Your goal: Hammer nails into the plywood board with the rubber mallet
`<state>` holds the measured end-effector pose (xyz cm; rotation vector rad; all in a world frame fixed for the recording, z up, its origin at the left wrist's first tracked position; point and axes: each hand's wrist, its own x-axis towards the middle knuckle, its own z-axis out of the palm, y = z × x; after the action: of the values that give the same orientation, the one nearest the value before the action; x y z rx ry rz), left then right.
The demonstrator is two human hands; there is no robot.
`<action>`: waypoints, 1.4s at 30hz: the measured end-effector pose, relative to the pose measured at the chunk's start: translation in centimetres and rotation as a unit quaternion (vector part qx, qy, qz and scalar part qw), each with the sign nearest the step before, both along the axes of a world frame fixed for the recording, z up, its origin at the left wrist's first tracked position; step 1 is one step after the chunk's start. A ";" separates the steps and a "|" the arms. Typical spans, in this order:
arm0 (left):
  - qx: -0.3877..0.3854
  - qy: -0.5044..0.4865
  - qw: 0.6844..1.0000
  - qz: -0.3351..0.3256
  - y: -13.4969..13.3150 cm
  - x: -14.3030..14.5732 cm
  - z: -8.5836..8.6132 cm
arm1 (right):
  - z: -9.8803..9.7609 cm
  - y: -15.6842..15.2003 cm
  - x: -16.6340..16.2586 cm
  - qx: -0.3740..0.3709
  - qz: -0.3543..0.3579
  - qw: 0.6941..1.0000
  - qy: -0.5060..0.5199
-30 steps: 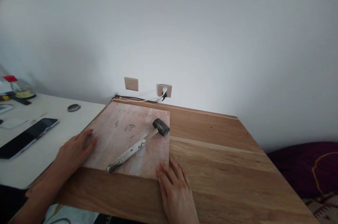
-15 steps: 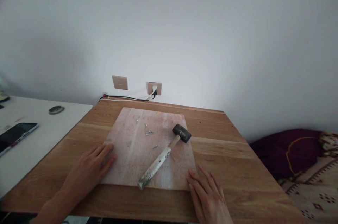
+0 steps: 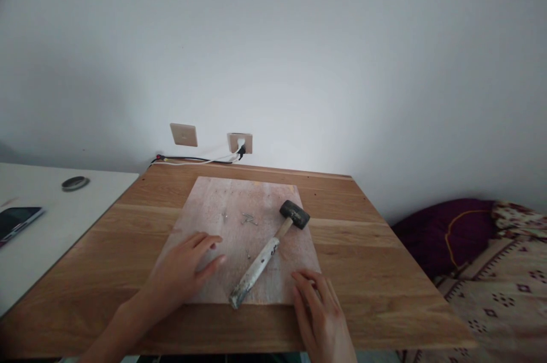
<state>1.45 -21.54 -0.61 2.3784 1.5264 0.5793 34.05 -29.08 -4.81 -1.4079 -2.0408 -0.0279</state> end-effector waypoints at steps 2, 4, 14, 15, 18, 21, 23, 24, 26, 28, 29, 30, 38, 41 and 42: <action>-0.038 -0.008 0.999 -0.001 -1.1 2.5 0.6 | -0.2 0.1 -0.6 0.007 0.001 1.000 0.005; -0.078 0.007 0.997 -0.009 -2.0 4.9 1.0 | -0.4 0.3 -1.1 0.016 -0.005 1.000 0.011; -0.103 0.037 0.994 -0.027 -1.7 9.2 1.0 | 0.0 0.7 -0.9 0.032 -0.002 0.999 0.016; -0.103 0.014 0.994 -0.026 -1.5 9.0 1.3 | 0.3 0.9 -0.8 0.031 0.001 0.999 0.015; -0.168 -0.113 0.979 -0.011 -1.4 8.0 2.4 | 1.5 1.7 -0.9 0.030 0.002 0.999 0.031; -0.253 -0.269 0.929 -0.014 -2.0 6.0 2.9 | 3.1 2.5 -1.5 0.037 -0.012 0.997 0.063; -0.270 -0.342 0.900 -0.024 -2.7 4.0 2.9 | 4.0 3.2 -2.2 0.037 -0.014 0.996 0.083; -0.275 -0.363 0.890 -0.027 -2.9 2.9 2.7 | 4.4 3.6 -2.6 0.030 -0.007 0.995 0.092; -0.295 -0.371 0.880 -0.015 -3.0 0.6 2.4 | 5.1 4.9 -3.5 0.000 0.026 0.994 0.107; -0.285 -0.355 0.890 0.040 -2.3 -1.6 2.2 | 5.8 6.9 -4.8 -0.045 0.070 0.990 0.113; -0.259 -0.344 0.900 0.073 -1.8 -2.5 2.2 | 6.2 8.2 -5.6 -0.069 0.088 0.988 0.110; -0.230 -0.331 0.911 0.092 -1.3 -3.2 2.2 | 6.5 9.7 -6.6 -0.096 0.094 0.986 0.101; -0.113 -0.332 0.912 0.213 -0.4 -6.6 1.7 | 7.8 21.1 -15.2 -0.215 0.120 0.965 -0.086; -0.065 -0.276 0.919 0.274 -0.5 -8.4 1.2 | 7.2 23.3 -17.1 -0.240 0.128 0.955 -0.118; -0.055 -0.250 0.920 0.298 -0.5 -9.1 1.1 | 6.9 23.7 -17.5 -0.247 0.129 0.952 -0.124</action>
<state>-7.61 -22.02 0.45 1.4804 1.9352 1.0893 16.56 -5.34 2.14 -1.4644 -2.5506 0.4693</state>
